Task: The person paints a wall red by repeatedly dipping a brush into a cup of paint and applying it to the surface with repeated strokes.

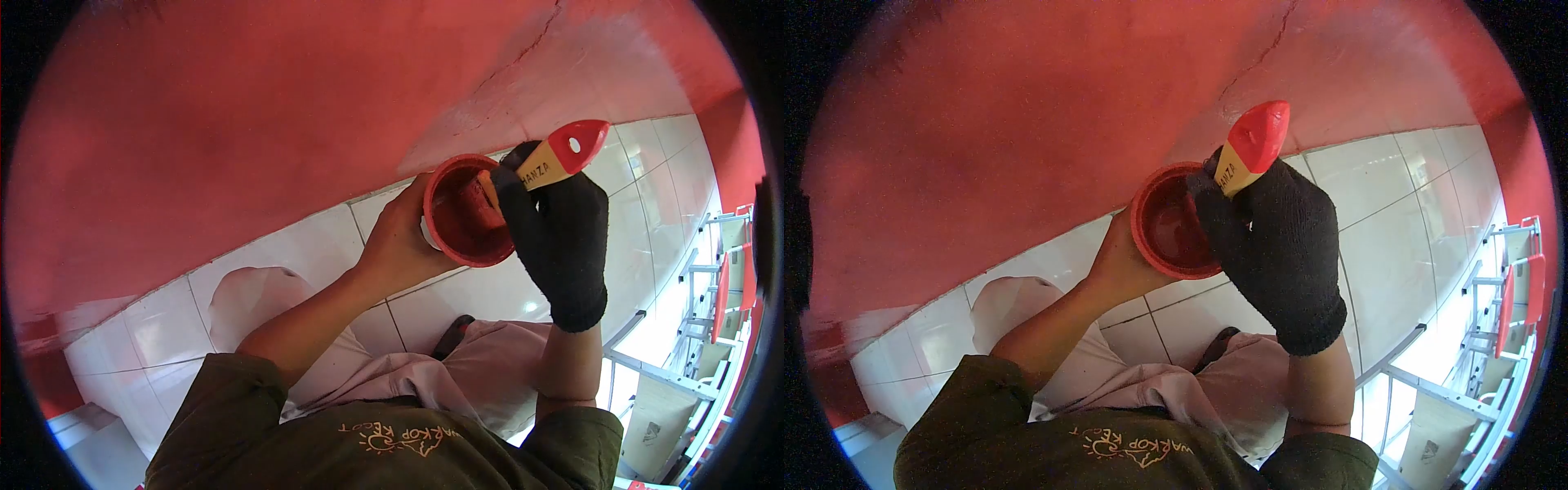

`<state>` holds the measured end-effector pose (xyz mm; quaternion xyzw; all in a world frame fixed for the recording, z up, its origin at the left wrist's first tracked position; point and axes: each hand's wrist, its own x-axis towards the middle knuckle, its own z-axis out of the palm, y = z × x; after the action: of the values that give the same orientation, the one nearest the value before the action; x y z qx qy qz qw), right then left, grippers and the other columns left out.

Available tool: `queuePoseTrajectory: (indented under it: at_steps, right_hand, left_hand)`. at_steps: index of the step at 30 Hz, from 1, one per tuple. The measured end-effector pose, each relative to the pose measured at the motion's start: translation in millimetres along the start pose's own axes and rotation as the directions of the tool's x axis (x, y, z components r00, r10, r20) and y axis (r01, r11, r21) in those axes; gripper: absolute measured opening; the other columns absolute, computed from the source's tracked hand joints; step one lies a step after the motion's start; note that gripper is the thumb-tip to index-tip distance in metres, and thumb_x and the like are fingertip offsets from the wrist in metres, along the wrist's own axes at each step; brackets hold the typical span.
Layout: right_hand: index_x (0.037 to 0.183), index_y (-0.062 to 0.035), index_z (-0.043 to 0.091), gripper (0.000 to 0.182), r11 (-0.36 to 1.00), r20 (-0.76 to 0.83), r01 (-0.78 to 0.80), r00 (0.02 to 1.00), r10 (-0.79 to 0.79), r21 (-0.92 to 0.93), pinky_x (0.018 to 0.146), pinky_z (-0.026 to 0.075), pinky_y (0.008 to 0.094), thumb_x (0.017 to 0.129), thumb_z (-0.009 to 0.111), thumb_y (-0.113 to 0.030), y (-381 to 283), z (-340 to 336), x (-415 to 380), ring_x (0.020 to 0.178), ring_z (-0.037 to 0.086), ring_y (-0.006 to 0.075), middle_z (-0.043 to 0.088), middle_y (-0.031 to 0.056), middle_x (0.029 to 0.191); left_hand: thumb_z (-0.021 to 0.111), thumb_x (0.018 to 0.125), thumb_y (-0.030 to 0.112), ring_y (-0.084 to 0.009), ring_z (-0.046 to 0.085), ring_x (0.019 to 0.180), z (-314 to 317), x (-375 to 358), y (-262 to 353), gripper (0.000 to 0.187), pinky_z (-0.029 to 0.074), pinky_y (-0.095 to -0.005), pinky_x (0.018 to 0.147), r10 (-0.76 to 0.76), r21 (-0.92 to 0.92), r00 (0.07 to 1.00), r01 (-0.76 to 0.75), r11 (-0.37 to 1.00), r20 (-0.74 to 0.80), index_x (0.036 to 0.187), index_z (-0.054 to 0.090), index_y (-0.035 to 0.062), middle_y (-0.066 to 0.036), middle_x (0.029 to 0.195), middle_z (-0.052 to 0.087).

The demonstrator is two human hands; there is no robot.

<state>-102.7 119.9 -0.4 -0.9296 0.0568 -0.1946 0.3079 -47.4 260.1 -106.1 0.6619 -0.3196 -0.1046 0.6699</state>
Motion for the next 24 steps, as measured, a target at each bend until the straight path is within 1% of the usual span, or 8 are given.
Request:
queuePoseTrajectory:
  at_steps: [13, 15, 16, 18, 19, 20, 22, 24]
  right_hand:
    - [0.093, -0.0021, 0.064, 0.024, 0.998, 0.041, -0.04, 0.998, 0.043, -0.049, 0.056, 0.051, 0.0319, 0.085, 0.065, -0.025, 7, 0, 5, 0.06, 0.066, 0.0229, 0.065, 0.0123, 0.068]
    - [0.093, -0.0004, 0.063, 0.022, 0.994, -0.037, -0.014, 0.999, 0.018, 0.11, 0.055, 0.05, 0.0293, 0.086, 0.065, -0.021, 9, -1, 6, 0.057, 0.064, 0.0182, 0.065, 0.0103, 0.067]
    - [0.093, -0.0004, 0.063, 0.022, 0.994, -0.04, -0.012, 0.999, 0.017, 0.11, 0.055, 0.05, 0.0293, 0.086, 0.065, -0.021, 9, -4, 7, 0.057, 0.064, 0.0182, 0.065, 0.0103, 0.067]
    - [0.093, 0.0015, 0.062, 0.019, 0.944, -0.068, -0.148, 0.982, 0.175, 0.295, 0.055, 0.049, 0.0275, 0.086, 0.064, -0.017, 10, -11, 9, 0.057, 0.062, 0.013, 0.065, 0.0074, 0.067]
    - [0.093, 0.0024, 0.062, 0.022, 0.947, -0.147, -0.148, 0.97, 0.196, 0.286, 0.055, 0.049, 0.0264, 0.089, 0.062, -0.019, 14, -11, 10, 0.06, 0.061, 0.0105, 0.065, 0.0075, 0.069]
    - [0.093, 0.0024, 0.062, 0.022, 0.948, -0.152, -0.142, 0.97, 0.192, 0.286, 0.055, 0.049, 0.0264, 0.089, 0.062, -0.019, 16, -14, 12, 0.06, 0.061, 0.0105, 0.065, 0.0075, 0.069]
    - [0.093, 0.0018, 0.062, 0.026, 0.891, -0.177, -0.26, 0.923, 0.342, 0.372, 0.053, 0.046, 0.0242, 0.09, 0.059, -0.024, 20, -19, 16, 0.059, 0.059, 0.0101, 0.063, 0.0087, 0.069]
    - [0.094, 0.0017, 0.061, 0.029, 0.873, -0.164, -0.271, 0.918, 0.362, 0.405, 0.049, 0.042, 0.0231, 0.091, 0.057, -0.027, 29, -20, 18, 0.055, 0.055, 0.0097, 0.06, 0.0088, 0.068]
  left_hand:
    - [0.089, 0.056, 0.024, -0.0233, 0.056, 0.112, 3, 3, -5, 0.084, 0.046, -0.0345, 0.093, -0.024, 0.009, 1.0, 0.024, 1.0, 0.007, 0.127, 0.046, 0.0092, -0.01, 0.121, 0.057]
    - [0.089, 0.056, 0.023, -0.0223, 0.057, 0.111, 3, 4, -5, 0.083, 0.047, -0.0337, 0.092, -0.047, -0.054, 0.999, 0.047, 0.997, 0.005, 0.126, 0.047, 0.0083, -0.009, 0.12, 0.057]
    - [0.089, 0.056, 0.023, -0.0223, 0.057, 0.111, 3, 5, -4, 0.083, 0.047, -0.0337, 0.092, -0.044, -0.052, 0.999, 0.044, 0.998, 0.006, 0.126, 0.047, 0.0083, -0.009, 0.12, 0.057]
    - [0.089, 0.057, 0.023, -0.0218, 0.057, 0.111, 1, 7, 1, 0.081, 0.047, -0.0336, 0.092, -0.026, 0.082, 1.0, 0.026, 0.996, -0.005, 0.125, 0.047, 0.0076, -0.01, 0.119, 0.058]
    - [0.089, 0.057, 0.023, -0.0218, 0.057, 0.111, 1, 8, 2, 0.081, 0.047, -0.0336, 0.092, -0.021, 0.084, 1.0, 0.021, 0.996, -0.005, 0.125, 0.047, 0.0076, -0.01, 0.119, 0.058]
    - [0.088, 0.058, 0.023, -0.0217, 0.057, 0.111, 1, 8, 2, 0.08, 0.047, -0.0335, 0.092, -0.034, 0.083, 0.999, 0.034, 0.996, -0.003, 0.125, 0.048, 0.0072, -0.01, 0.119, 0.058]
    - [0.088, 0.058, 0.023, -0.0215, 0.057, 0.111, 2, 10, 0, 0.079, 0.046, -0.0333, 0.093, -0.04, 0.083, 0.999, 0.039, 0.996, 0.0, 0.124, 0.048, 0.0068, -0.01, 0.119, 0.058]
    - [0.087, 0.06, 0.021, -0.0206, 0.056, 0.111, 4, 10, -7, 0.077, 0.046, -0.033, 0.093, -0.024, 0.043, 1.0, 0.024, 0.999, -0.01, 0.124, 0.048, 0.0062, -0.01, 0.119, 0.058]
